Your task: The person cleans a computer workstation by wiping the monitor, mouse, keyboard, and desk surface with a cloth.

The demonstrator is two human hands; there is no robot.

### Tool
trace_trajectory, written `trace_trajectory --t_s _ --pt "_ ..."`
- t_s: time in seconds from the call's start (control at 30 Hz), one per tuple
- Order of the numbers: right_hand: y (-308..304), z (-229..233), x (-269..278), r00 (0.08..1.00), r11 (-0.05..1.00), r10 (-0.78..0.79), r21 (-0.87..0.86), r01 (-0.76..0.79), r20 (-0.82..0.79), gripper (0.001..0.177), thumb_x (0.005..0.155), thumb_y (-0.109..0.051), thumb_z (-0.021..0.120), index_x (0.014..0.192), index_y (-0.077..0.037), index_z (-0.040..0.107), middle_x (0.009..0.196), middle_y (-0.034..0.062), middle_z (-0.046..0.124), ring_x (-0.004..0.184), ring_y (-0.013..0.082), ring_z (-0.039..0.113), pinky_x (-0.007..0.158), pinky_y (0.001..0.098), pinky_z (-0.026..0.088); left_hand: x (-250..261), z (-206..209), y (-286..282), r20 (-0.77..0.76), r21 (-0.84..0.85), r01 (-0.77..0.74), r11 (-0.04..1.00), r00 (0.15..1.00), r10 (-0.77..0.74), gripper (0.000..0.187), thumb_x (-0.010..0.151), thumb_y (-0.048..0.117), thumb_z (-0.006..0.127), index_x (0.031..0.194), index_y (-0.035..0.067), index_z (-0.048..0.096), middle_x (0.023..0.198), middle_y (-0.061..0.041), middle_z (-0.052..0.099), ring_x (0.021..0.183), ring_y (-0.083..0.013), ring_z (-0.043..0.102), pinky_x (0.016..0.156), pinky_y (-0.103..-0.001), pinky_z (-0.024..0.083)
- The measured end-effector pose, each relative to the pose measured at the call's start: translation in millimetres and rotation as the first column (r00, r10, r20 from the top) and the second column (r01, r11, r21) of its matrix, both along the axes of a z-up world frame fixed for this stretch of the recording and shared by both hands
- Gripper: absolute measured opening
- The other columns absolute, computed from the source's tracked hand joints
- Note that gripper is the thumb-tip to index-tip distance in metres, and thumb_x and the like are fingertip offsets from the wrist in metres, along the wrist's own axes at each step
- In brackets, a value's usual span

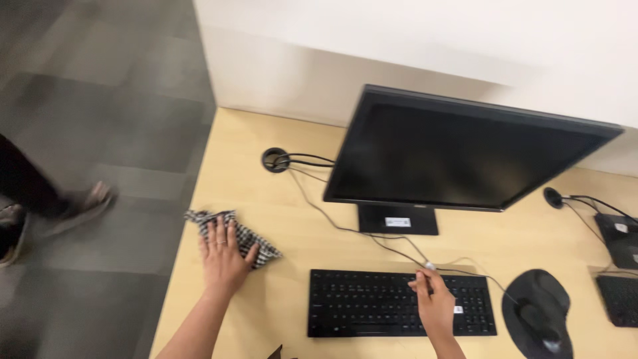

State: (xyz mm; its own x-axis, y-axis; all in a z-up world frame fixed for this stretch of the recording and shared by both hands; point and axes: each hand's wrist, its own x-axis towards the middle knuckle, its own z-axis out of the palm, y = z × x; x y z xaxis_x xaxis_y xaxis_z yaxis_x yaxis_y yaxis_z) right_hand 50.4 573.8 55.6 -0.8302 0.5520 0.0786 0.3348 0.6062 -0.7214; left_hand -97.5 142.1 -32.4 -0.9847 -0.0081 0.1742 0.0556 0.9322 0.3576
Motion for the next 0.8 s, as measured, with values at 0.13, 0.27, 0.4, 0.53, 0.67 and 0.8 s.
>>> trace_trajectory --t_s 0.13,0.27,0.4,0.53,0.67,0.8 --pt "19.5 16.5 -14.9 0.999 0.999 0.038 -0.018 -0.037 0.036 0.029 0.101 -0.026 0.058 0.12 -0.008 0.068 0.083 0.0107 0.08 0.078 0.0187 0.078 0.071 0.0299 0.058 -13.8 -2.0 48.4 0.056 -0.081 0.122 0.989 0.991 -0.117 0.088 0.088 0.064 0.057 0.152 0.007 0.038 0.164 -0.016 0.027 0.153 -0.0368 0.019 0.124 -0.054 0.011" --pt "42.8 23.5 -33.8 0.995 0.993 0.083 -0.086 -0.078 0.063 0.028 0.102 -0.025 0.055 0.124 -0.011 0.066 0.087 0.0098 0.081 0.081 0.0176 0.08 0.072 0.0296 0.059 -19.2 -5.7 125.3 0.134 -0.051 0.433 0.9 0.896 -0.424 0.085 0.091 0.065 0.053 0.154 0.012 0.035 0.164 -0.013 0.026 0.154 -0.0348 0.016 0.124 -0.053 0.009" --pt "69.5 23.3 -50.6 0.984 0.989 0.14 -0.062 -0.134 0.106 0.031 0.098 -0.022 0.056 0.128 -0.016 0.064 0.089 0.008 0.081 0.083 0.016 0.078 0.069 0.0302 0.059 -28.7 5.2 143.0 0.18 -0.084 0.638 0.765 0.765 -0.618 0.081 0.095 0.063 0.048 0.157 0.015 0.03 0.166 -0.01 0.022 0.154 -0.0317 0.011 0.123 -0.054 0.006" --pt "84.9 22.6 -70.7 0.988 0.984 0.121 -0.14 -0.107 0.097 0.03 0.1 -0.022 0.057 0.127 -0.015 0.066 0.088 0.0094 0.08 0.079 0.0173 0.076 0.064 0.0318 0.058 -39.5 17.9 135.9 0.313 -0.083 0.599 0.796 0.774 -0.55 0.079 0.097 0.066 0.044 0.159 0.019 0.026 0.167 -0.007 0.016 0.155 -0.0281 0.006 0.124 -0.05 0.002" --pt "86.8 19.5 -92.0 0.98 0.973 0.197 -0.127 -0.193 0.022 0.029 0.099 -0.021 0.057 0.124 -0.012 0.068 0.087 0.0086 0.081 0.076 0.0179 0.075 0.066 0.0304 0.058 -37.8 14.8 112.6 0.253 -0.159 0.394 0.905 0.902 -0.348 0.079 0.095 0.067 0.043 0.158 0.021 0.027 0.168 -0.004 0.018 0.156 -0.0251 0.007 0.124 -0.048 0.003" --pt "75.5 16.1 -112.7 0.978 0.967 0.203 -0.167 -0.191 0.058 0.03 0.1 -0.023 0.056 0.123 -0.01 0.07 0.088 0.0074 0.082 0.079 0.0161 0.076 0.069 0.0306 0.056 -37.9 2.6 69.1 0.284 -0.211 0.241 0.947 0.942 -0.176 0.081 0.093 0.07 0.041 0.158 0.025 0.025 0.167 -0.002 0.018 0.155 -0.0236 0.007 0.124 -0.047 0.003"
